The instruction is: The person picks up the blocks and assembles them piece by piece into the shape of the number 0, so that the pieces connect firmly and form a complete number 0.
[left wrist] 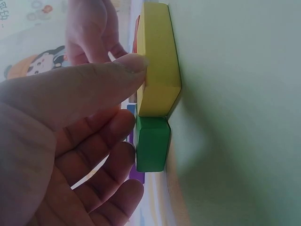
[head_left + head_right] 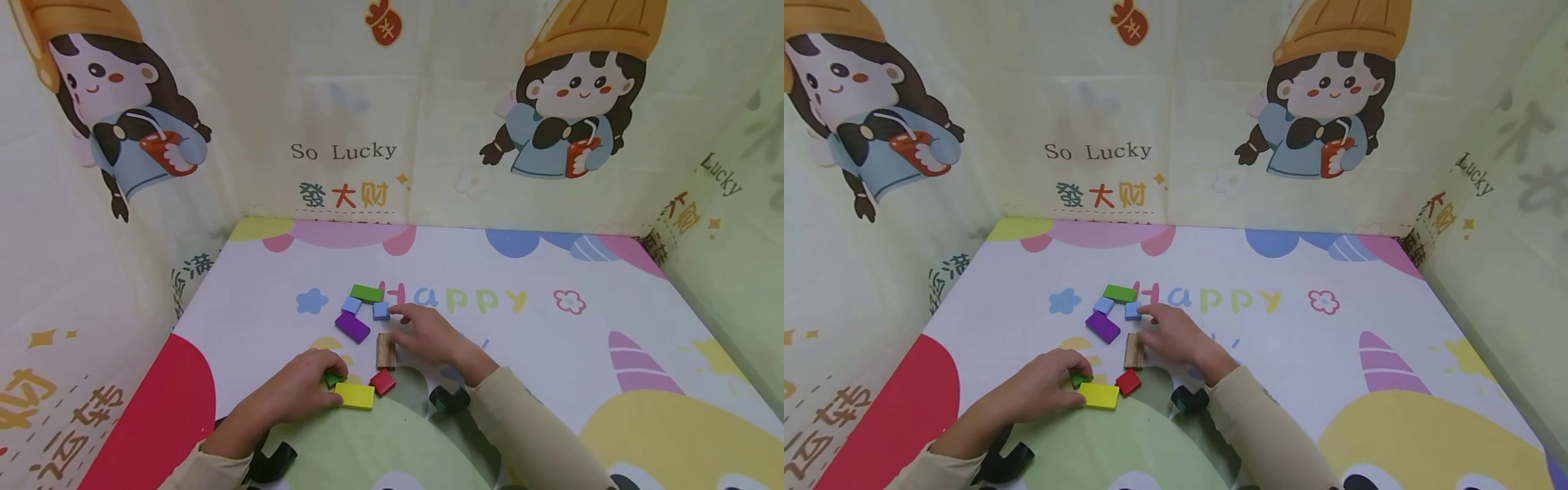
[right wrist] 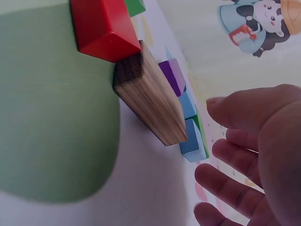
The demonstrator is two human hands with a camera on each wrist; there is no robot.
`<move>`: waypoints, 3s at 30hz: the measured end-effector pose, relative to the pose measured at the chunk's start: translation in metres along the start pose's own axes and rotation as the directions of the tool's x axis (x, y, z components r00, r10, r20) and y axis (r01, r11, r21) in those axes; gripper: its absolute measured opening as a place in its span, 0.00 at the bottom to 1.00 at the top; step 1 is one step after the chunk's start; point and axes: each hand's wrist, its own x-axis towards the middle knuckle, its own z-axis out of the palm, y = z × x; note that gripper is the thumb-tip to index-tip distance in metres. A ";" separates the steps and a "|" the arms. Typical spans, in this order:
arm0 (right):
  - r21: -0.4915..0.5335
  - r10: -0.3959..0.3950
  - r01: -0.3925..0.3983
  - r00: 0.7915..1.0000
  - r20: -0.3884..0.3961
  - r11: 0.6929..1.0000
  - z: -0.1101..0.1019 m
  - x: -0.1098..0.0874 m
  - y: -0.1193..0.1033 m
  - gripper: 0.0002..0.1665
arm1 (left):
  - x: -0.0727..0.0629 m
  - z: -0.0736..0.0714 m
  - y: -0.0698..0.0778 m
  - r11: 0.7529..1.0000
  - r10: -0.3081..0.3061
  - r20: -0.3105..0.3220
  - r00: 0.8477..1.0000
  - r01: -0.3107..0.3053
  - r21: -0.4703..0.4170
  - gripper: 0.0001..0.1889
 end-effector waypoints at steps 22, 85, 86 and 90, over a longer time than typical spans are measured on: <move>0.029 0.099 -0.098 0.994 -0.042 0.995 0.008 0.034 -0.002 0.28 | 0.001 0.000 0.001 1.000 -0.014 -0.002 1.000 0.014 0.000 0.15; 0.073 0.112 -0.108 0.993 -0.040 0.991 0.013 0.036 -0.001 0.23 | 0.000 0.001 0.000 1.000 -0.023 -0.003 1.000 0.023 0.001 0.16; 0.072 0.110 -0.107 0.993 -0.040 0.992 0.013 0.036 0.000 0.23 | 0.000 0.001 0.000 1.000 -0.025 -0.003 1.000 0.025 0.001 0.16; 0.062 0.103 -0.100 0.994 -0.044 0.993 0.013 0.035 0.000 0.23 | 0.002 0.001 -0.001 1.000 -0.027 -0.001 1.000 0.027 0.004 0.15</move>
